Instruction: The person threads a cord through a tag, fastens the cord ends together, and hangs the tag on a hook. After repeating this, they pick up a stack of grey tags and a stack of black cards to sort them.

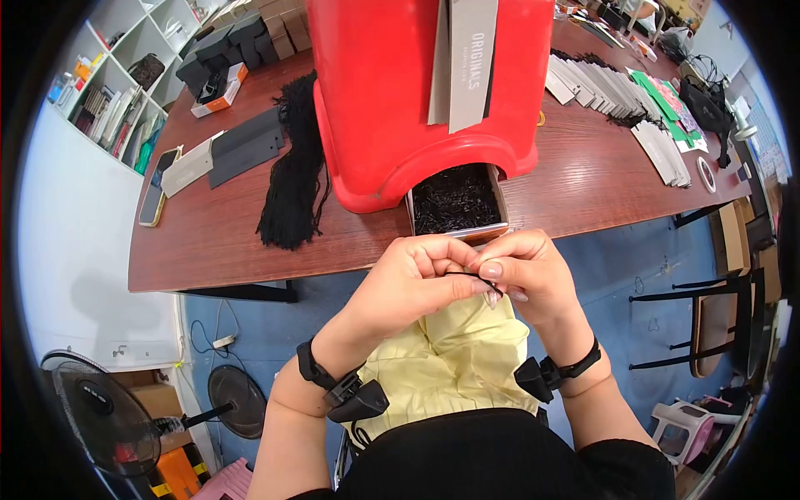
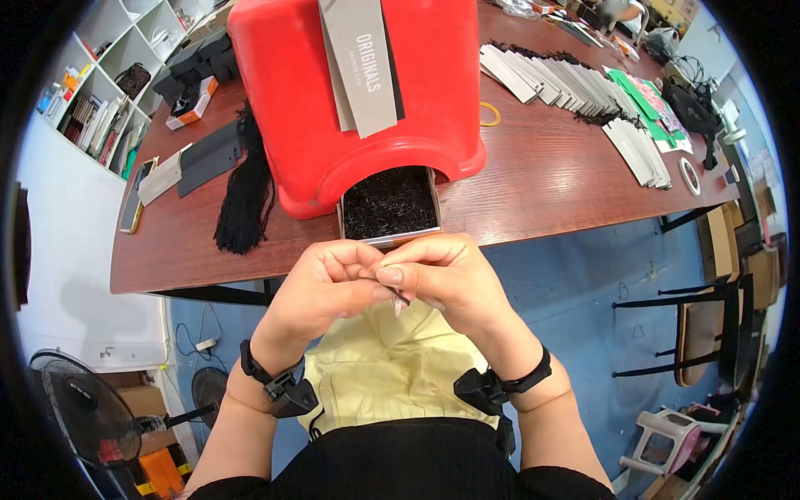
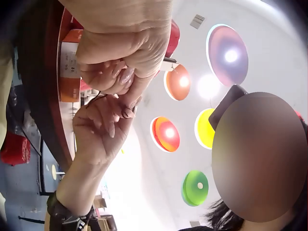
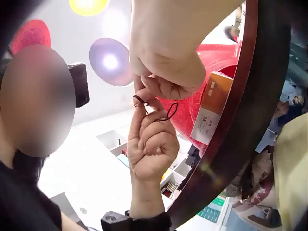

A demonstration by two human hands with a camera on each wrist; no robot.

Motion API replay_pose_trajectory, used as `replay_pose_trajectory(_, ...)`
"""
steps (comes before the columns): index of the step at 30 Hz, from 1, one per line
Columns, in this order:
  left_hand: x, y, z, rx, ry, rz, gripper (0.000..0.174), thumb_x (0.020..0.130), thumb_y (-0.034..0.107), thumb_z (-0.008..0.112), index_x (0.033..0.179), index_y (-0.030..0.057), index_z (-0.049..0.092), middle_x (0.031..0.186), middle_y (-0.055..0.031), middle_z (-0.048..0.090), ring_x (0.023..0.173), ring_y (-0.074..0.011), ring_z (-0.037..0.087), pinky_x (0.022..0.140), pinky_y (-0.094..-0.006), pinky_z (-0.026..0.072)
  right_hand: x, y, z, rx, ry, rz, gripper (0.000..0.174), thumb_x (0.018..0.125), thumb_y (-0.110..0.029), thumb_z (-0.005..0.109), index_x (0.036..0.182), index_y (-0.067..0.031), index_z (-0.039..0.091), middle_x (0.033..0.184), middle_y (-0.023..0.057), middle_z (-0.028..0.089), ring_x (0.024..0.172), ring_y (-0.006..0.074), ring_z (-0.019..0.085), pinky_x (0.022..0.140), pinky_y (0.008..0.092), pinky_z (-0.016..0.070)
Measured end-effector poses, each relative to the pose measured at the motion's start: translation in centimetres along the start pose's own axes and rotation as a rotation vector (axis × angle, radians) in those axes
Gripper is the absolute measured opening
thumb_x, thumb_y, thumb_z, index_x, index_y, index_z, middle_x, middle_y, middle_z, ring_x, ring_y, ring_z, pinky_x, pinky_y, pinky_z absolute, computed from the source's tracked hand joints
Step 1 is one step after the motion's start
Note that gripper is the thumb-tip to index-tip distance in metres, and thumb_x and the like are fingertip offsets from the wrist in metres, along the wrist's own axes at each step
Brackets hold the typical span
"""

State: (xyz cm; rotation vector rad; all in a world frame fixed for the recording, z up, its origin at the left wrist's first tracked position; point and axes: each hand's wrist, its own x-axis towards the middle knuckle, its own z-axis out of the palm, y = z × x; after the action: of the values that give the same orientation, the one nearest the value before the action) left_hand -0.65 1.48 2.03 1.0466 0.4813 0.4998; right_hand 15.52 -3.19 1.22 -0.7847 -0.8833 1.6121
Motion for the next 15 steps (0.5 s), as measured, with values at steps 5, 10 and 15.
replay_pose_trajectory(5, -0.1, -1.1, -0.6, -0.112, 0.034, -0.025, 0.014, 0.076, 0.003, 0.058, 0.089, -0.0022, 0.056, 0.072, -0.0015, 0.059, 0.055, 0.0007, 0.045, 0.043, -0.0134, 0.0286, 0.4, 0.3, -0.4, 0.020, -0.034, 0.035, 0.010, 0.074, -0.007, 0.059, 0.079, 0.0018, 0.061, 0.069, 0.0061, 0.057, 0.060, 0.0096, 0.050, 0.053, 0.0208, 0.0388)
replay_pose_trajectory(10, 0.0, -1.5, -0.9, -0.233, -0.004, -0.044, 0.014, 0.076, 0.003, 0.058, 0.088, -0.0018, 0.057, 0.069, 0.0002, 0.057, 0.047, 0.0007, 0.038, 0.040, -0.0150, 0.0246, 0.5, 0.1, -0.6, 0.061, -0.077, 0.084, 0.011, 0.076, -0.008, 0.058, 0.084, -0.0004, 0.058, 0.068, 0.0025, 0.055, 0.061, 0.0083, 0.049, 0.053, 0.0196, 0.0375)
replay_pose_trajectory(15, -0.3, -1.5, -1.1, -0.277, 0.008, 0.037, 0.013, 0.076, 0.004, 0.058, 0.088, -0.0025, 0.057, 0.067, 0.0007, 0.055, 0.048, -0.0003, 0.039, 0.042, -0.0148, 0.0279, 0.5, -0.1, -0.7, 0.071, -0.040, 0.086, 0.011, 0.076, -0.008, 0.057, 0.085, -0.0020, 0.058, 0.073, -0.0003, 0.053, 0.059, 0.0037, 0.044, 0.052, 0.0157, 0.0341)
